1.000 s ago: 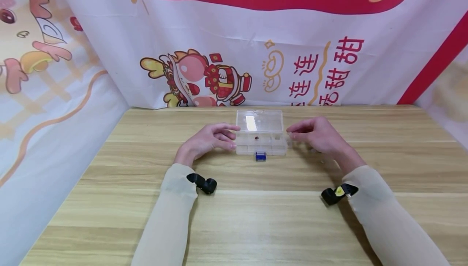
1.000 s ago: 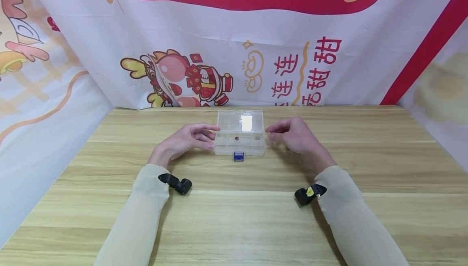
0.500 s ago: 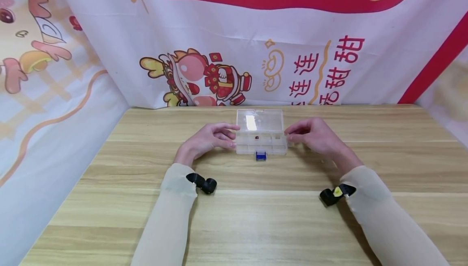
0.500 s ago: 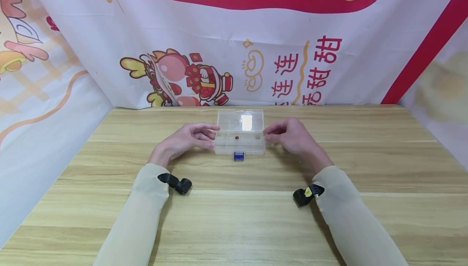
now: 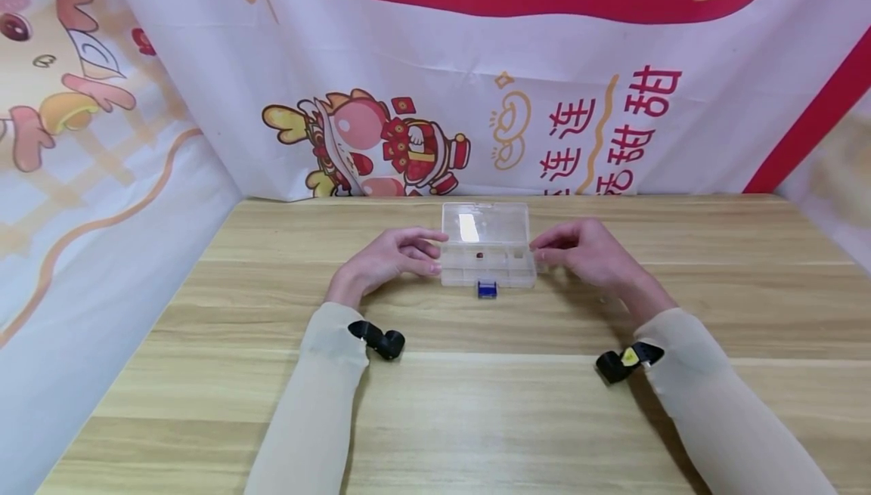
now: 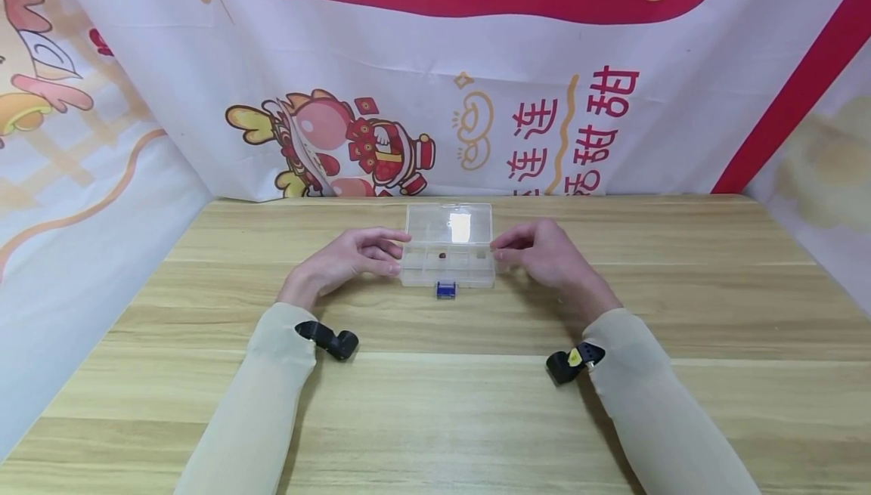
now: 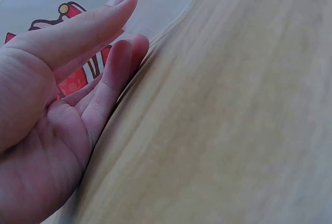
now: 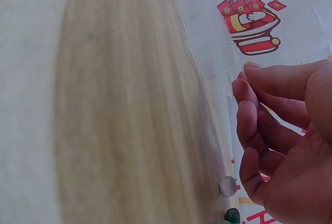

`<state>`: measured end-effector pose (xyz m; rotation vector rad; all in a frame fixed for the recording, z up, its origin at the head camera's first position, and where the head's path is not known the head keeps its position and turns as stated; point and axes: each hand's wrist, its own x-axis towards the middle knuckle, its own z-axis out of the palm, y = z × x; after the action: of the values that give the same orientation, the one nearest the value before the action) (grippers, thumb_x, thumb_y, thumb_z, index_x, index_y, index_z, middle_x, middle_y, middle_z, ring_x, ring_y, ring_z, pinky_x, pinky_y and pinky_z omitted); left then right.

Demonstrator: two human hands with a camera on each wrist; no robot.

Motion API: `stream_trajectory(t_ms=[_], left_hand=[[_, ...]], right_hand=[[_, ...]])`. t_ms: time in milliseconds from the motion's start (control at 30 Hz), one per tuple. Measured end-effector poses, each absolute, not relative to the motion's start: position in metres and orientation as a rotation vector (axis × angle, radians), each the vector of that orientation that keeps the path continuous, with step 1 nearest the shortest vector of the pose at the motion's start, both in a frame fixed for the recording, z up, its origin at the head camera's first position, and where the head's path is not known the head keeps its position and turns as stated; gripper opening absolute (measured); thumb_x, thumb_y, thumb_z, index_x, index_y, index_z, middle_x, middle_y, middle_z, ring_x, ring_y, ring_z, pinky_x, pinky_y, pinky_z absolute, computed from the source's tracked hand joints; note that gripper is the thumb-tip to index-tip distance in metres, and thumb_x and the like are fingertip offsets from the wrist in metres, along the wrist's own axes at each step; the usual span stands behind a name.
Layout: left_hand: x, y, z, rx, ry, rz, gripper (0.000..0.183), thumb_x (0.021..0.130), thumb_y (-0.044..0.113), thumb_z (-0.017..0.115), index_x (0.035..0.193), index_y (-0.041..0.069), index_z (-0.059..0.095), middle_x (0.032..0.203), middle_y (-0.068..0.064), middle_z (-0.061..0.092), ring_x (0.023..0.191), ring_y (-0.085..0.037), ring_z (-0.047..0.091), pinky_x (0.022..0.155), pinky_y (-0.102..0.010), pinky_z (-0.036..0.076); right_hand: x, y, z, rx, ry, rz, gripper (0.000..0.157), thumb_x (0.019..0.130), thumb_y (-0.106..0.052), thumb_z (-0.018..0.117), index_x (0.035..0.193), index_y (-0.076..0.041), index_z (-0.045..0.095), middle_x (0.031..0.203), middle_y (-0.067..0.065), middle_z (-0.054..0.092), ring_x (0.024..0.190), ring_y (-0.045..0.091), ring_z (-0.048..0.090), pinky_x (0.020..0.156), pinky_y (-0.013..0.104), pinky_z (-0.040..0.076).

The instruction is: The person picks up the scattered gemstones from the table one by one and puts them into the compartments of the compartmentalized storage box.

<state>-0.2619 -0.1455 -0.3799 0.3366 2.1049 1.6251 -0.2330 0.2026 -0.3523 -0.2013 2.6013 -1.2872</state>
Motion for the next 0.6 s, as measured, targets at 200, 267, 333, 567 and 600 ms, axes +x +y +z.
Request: stream_trajectory(t_ms=[200,267,333,567,600], left_hand=[[-0.262,-0.1455,-0.3801,0.338,2.108,1.626,0.056,0.092,0.004,0.081,0.144,0.018,0.066,0.132,-0.013,0.067,0.105,-0.018,0.075,0.107,-0.033,0.057],[-0.2622,-0.1454,-0.3803,0.337,2.107,1.627,0.056,0.092,0.004,0.081,0.144,0.018,0.066,0.132,-0.013,0.067,0.105,-0.018,0.075,0.108,-0.034,0.056],[-0.262,-0.1454,-0.3801,0.336,2.106,1.629,0.056,0.092,0.004,0.081,0.144,0.018,0.066,0.132,-0.013,0.067,0.105,-0.018,0.075,0.108,-0.034,0.056],[-0.2619,-0.1455,-0.3795,0.332,2.098,1.637,0.055,0.092,0.003,0.08,0.144,0.017,0.066,0.131,-0.013,0.067,0.104,-0.017,0.076,0.103,-0.03,0.058],[-0.2618,-0.1455,-0.3794,0.336,2.097,1.638,0.055,0.093,0.003,0.08,0.144,0.016,0.066,0.132,-0.014,0.067,0.104,-0.017,0.076,0.102,-0.03,0.059]], right_hand=[[-0.2318,0.2025,-0.3516,-0.193,2.589,-1.288,0.022,0.103,-0.019,0.071,0.123,-0.015,0.077,0.122,0.011,0.07,0.104,0.027,0.057,0.08,0.031,0.05],[-0.2318,0.2023,-0.3517,-0.194,2.588,-1.29,0.022,0.103,-0.019,0.071,0.123,-0.014,0.077,0.122,0.011,0.07,0.103,0.027,0.057,0.08,0.031,0.05],[-0.2317,0.2021,-0.3516,-0.193,2.591,-1.289,0.022,0.103,-0.019,0.071,0.123,-0.014,0.078,0.121,0.011,0.07,0.102,0.027,0.057,0.079,0.031,0.05],[-0.232,0.2011,-0.3513,-0.19,2.596,-1.286,0.021,0.103,-0.018,0.071,0.122,-0.014,0.077,0.119,0.011,0.07,0.101,0.026,0.057,0.079,0.03,0.051],[-0.232,0.201,-0.3514,-0.192,2.597,-1.285,0.021,0.103,-0.018,0.071,0.122,-0.014,0.077,0.119,0.011,0.07,0.101,0.026,0.057,0.079,0.03,0.051]])
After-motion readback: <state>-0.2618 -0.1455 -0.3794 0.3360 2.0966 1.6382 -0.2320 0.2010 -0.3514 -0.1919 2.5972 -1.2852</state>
